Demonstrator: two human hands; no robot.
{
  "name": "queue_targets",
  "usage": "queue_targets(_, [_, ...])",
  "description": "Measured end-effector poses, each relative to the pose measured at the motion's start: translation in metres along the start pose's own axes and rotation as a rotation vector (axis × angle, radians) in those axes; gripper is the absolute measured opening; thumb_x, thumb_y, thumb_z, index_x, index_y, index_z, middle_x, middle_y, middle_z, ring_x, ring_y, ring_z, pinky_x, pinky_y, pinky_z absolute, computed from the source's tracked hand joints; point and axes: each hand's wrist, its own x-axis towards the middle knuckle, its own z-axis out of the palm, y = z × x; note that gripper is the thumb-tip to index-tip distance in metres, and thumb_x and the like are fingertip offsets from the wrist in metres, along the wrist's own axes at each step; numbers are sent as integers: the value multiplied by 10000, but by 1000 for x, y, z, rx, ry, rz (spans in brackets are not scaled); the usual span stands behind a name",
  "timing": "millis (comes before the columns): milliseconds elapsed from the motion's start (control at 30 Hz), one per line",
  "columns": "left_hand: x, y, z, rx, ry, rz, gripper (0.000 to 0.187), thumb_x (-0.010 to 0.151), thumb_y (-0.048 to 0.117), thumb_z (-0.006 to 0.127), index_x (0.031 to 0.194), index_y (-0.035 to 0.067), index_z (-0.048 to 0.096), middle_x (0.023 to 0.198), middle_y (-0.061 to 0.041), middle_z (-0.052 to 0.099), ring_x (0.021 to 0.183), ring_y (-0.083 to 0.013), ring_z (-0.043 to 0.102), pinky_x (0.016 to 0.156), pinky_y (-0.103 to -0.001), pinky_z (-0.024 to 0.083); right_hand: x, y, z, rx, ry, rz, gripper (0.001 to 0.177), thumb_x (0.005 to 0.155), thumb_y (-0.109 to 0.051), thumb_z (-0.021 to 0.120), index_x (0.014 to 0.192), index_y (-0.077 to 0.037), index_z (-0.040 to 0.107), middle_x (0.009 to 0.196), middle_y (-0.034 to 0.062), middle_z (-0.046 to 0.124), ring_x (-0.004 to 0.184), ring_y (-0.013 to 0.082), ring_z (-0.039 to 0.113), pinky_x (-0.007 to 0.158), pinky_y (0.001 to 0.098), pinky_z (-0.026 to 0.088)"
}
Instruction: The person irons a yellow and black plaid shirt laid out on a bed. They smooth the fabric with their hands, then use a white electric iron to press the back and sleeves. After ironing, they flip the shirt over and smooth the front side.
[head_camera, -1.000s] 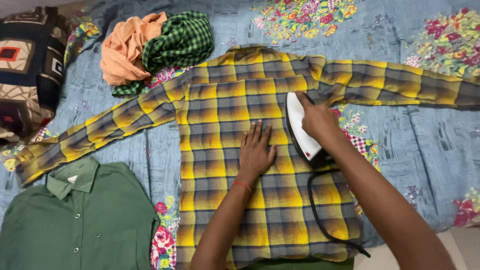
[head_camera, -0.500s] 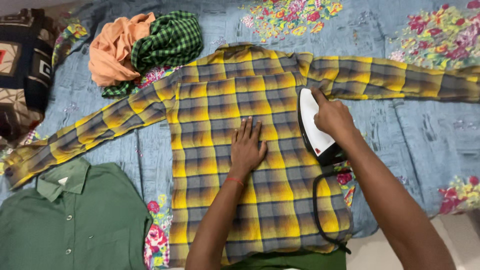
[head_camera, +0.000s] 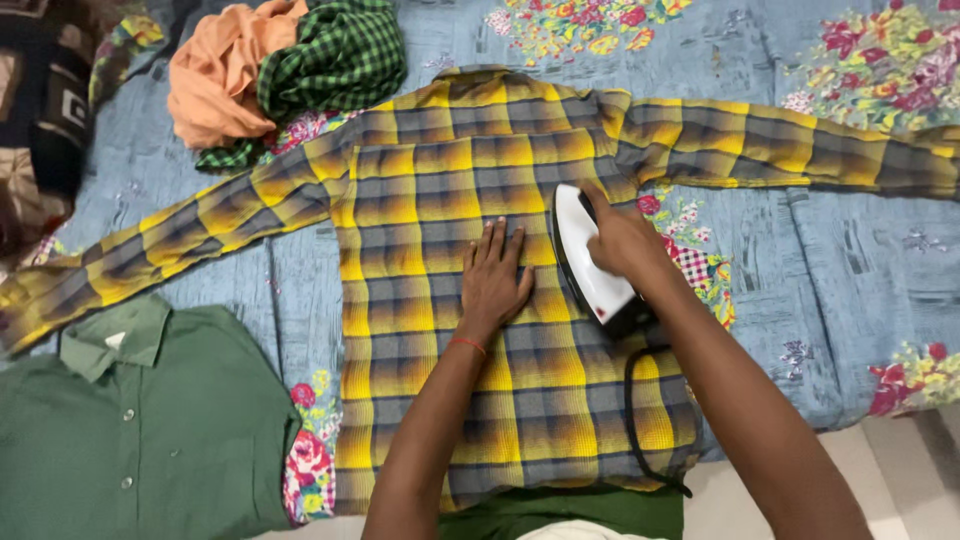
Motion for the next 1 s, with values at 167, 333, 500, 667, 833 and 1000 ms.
queue_targets(167, [-22,-27,-8,-84,-26,124,698,1031,581,388,1588,161,402,1652,-172,283,1521,-349,262,1207,-562,202,-21,-21,-4,41,-91,-2,883,820,-117,599,1615,-195,223,816,292,723,746,445,723,803,526,580])
queue_targets(333, [-71,-72,-30,-38,-13,91,666,1046,549,419,1573,142,422,1665,-156,329,1537,-331,282,1208,-556,220,-76,-27,27,-43,-136,-168,881,828,-133,632,1598,-223,216,1056,297,693,947,499,678,885,557,535])
queue_targets(500, [-75,-74,-40,-31,29,29,636,1017,495,488,1545,143,454,1638,-144,380,1531,-312,310,1205,-545,264,-41,-46,39,24,-49,-196,873,829,-120,607,1611,-229,234,1163,305,659,1009,513,657,928,572,524])
queue_targets(667, [-78,-72,-40,-24,30,-32,627,1002,482,497,1540,161,460,1656,-151,357,1545,-327,303,1221,-533,246,18,-76,42,-54,-2,-94,818,871,-190,601,1616,-242,266,1053,313,684,991,523,659,909,609,518])
queue_targets(833, [-100,-100,-55,98,99,-138,703,997,506,531,1581,139,392,1635,-207,296,1512,-384,258,1190,-581,184,-26,-61,40,-140,-114,-138,919,853,-198,577,1661,-212,140,965,333,704,936,532,672,955,593,510])
queue_targets(1000, [-127,-115,-80,78,57,-281,735,965,517,527,1588,163,361,1659,-170,281,1533,-386,232,1200,-599,183,-67,-55,53,-143,-123,-269,889,829,-170,608,1595,-192,156,986,282,709,912,495,683,864,634,497])
